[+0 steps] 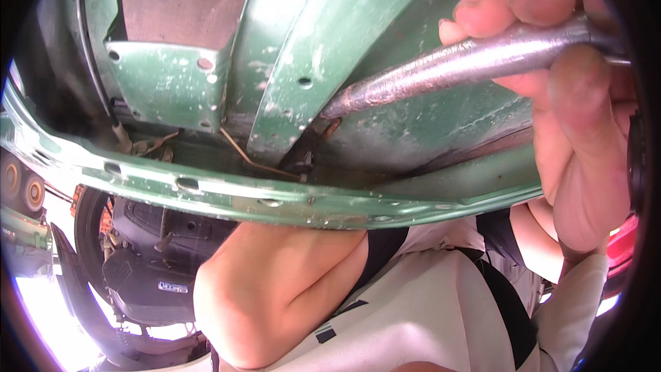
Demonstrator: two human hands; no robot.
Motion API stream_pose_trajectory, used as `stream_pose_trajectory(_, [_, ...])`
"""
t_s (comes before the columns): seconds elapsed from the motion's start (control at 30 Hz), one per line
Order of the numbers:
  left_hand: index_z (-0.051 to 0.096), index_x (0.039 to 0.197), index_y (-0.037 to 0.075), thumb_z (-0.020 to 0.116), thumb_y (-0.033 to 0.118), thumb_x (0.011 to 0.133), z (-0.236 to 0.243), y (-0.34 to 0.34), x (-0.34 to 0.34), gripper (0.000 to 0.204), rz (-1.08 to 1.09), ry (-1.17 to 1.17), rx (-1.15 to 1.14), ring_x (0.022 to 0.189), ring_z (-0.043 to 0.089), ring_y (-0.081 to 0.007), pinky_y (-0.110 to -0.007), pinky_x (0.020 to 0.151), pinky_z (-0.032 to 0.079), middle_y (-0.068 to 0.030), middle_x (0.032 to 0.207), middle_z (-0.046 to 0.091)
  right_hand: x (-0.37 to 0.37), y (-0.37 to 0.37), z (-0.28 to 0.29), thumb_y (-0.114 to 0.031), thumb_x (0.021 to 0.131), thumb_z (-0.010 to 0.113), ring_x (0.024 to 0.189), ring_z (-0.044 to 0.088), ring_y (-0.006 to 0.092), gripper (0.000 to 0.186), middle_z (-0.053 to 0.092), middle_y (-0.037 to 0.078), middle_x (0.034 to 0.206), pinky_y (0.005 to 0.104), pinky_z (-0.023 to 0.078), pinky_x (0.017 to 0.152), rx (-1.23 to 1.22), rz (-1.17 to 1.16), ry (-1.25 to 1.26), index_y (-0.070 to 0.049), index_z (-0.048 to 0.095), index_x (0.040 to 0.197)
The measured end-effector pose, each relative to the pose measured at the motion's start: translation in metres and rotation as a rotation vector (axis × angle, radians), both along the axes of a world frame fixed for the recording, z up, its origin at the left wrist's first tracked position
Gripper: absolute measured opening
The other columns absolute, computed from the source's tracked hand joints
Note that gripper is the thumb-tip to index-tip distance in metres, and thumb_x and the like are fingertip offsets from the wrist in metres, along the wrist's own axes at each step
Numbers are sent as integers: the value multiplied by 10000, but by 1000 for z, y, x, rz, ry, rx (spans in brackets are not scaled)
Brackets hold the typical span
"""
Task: The person uses a screwdriver and their fingers to remove a metal clip from inside a green vehicle door, then uses a long metal rod and a ratchet to work on the internal mechanism while sitting on the floor.
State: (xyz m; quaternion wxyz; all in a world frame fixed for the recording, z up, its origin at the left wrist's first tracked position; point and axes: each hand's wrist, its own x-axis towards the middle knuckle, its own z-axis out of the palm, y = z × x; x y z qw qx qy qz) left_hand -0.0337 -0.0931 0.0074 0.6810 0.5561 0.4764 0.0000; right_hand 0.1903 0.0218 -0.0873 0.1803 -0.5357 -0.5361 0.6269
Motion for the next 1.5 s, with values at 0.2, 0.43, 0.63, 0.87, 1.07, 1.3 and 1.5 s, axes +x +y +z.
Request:
stream_pose_trajectory(0.2, [716, 1043, -18, 627, 133, 967, 5, 8, -16, 191, 267, -30, -466, 920, 663, -412, -442, 793, 519, -217, 1004, 702, -1, -5, -3, -218, 1014, 652, 886, 730, 274, 363, 661, 189, 1045, 381, 650, 800, 4, -7, 25, 30, 550, 1258])
stream_pose_trajectory(0.43, [709, 1049, -31, 611, 155, 974, 0, 8, -18, 224, 223, -68, -506, 933, 662, -418, -445, 802, 519, -233, 1019, 696, -2, 3, -5, -206, 1021, 639, 910, 730, 283, 373, 651, 191, 1069, 392, 652, 812, 43, -19, 7, 32, 527, 1286])
stream_pose_trajectory(0.63, [714, 1057, -31, 620, 148, 969, 1, 5, -19, 221, 295, -44, -384, 939, 668, -412, -437, 809, 524, -227, 1034, 703, -10, -14, 7, -196, 1028, 629, 931, 729, 290, 383, 643, 193, 1090, 402, 653, 823, 17, -47, 13, 34, 507, 1309])
stream_pose_trajectory(0.87, [722, 1079, -27, 630, 127, 963, 10, 4, -15, 213, 407, -3, -314, 927, 667, -409, -424, 816, 530, -211, 1037, 711, -12, -18, 7, -184, 1036, 616, 955, 729, 299, 395, 634, 196, 1114, 414, 655, 836, -7, 3, -6, 36, 484, 1337])
stream_pose_trajectory(1.07, [727, 1059, -25, 640, 118, 959, 3, 4, -18, 196, 355, -23, -389, 914, 669, -400, -424, 807, 529, -212, 1022, 711, -3, -16, 23, -173, 1042, 605, 976, 729, 306, 407, 626, 198, 1134, 424, 656, 847, 7, 55, -11, 38, 465, 1361])
stream_pose_trajectory(1.3, [728, 1061, -24, 639, 127, 959, 6, 3, -20, 203, 338, -10, -393, 916, 679, -399, -425, 800, 532, -204, 1023, 719, -13, -27, 41, -163, 1062, 564, 1041, 717, 324, 393, 609, 186, 1174, 434, 637, 933, -29, -119, 56, 47, 438, 1370])
stream_pose_trajectory(1.5, [732, 1058, -21, 654, 133, 950, 10, 4, -24, 204, 299, -17, -416, 929, 685, -392, -418, 799, 536, -205, 1037, 722, -9, -36, 33, -179, 1068, 564, 1049, 725, 337, 414, 626, 218, 1189, 426, 654, 907, -39, -137, 70, 62, 446, 1383])
